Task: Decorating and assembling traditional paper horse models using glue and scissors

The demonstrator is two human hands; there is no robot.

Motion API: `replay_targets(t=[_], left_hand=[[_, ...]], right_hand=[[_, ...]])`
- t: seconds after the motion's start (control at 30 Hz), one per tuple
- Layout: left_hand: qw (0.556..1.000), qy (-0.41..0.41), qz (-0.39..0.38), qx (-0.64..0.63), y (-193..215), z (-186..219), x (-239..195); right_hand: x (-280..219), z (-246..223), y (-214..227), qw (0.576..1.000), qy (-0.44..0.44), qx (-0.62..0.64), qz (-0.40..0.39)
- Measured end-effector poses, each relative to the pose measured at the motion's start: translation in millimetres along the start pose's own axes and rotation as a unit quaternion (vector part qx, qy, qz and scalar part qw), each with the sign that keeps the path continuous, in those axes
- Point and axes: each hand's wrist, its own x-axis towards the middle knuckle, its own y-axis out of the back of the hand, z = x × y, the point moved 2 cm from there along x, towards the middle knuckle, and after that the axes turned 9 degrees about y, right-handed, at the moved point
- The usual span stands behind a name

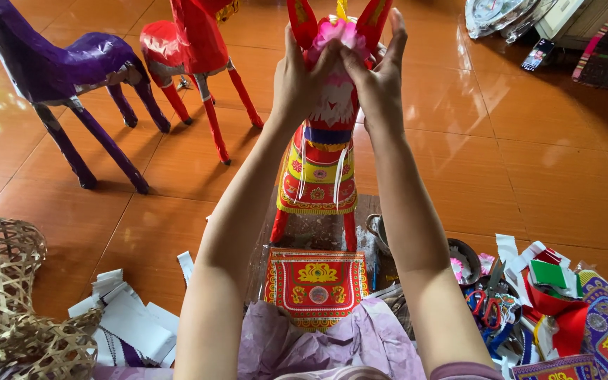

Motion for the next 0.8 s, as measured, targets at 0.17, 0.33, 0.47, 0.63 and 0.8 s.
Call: replay_targets(t=[0.17, 0.33, 0.47, 0.63, 0.8], left_hand=[[1.000, 0.007, -0.008, 0.006, 0, -2, 3], [0.999, 0.015, -0.034, -0.001, 2, -3, 3], [1.000, 0.018, -0.019, -0.006, 1, -7, 4], [0.980, 0.082, -0.079, -0.164, 0, -18, 9], [0.947, 0.176, -0.121, -0.241, 5, -21, 10]], right_hand=[[2, 3, -2, 0.991, -0.078, 0.111, 0.010], [-2, 15, 2, 0.981, -0.086, 0.174, 0.010], [-3, 8, 2, 0.979, -0.102, 0.176, 0.008], [-3, -3, 2, 0.976, -0.133, 0.172, 0.007], [-2, 16, 10, 0.970, -0.104, 0.218, -0.012]])
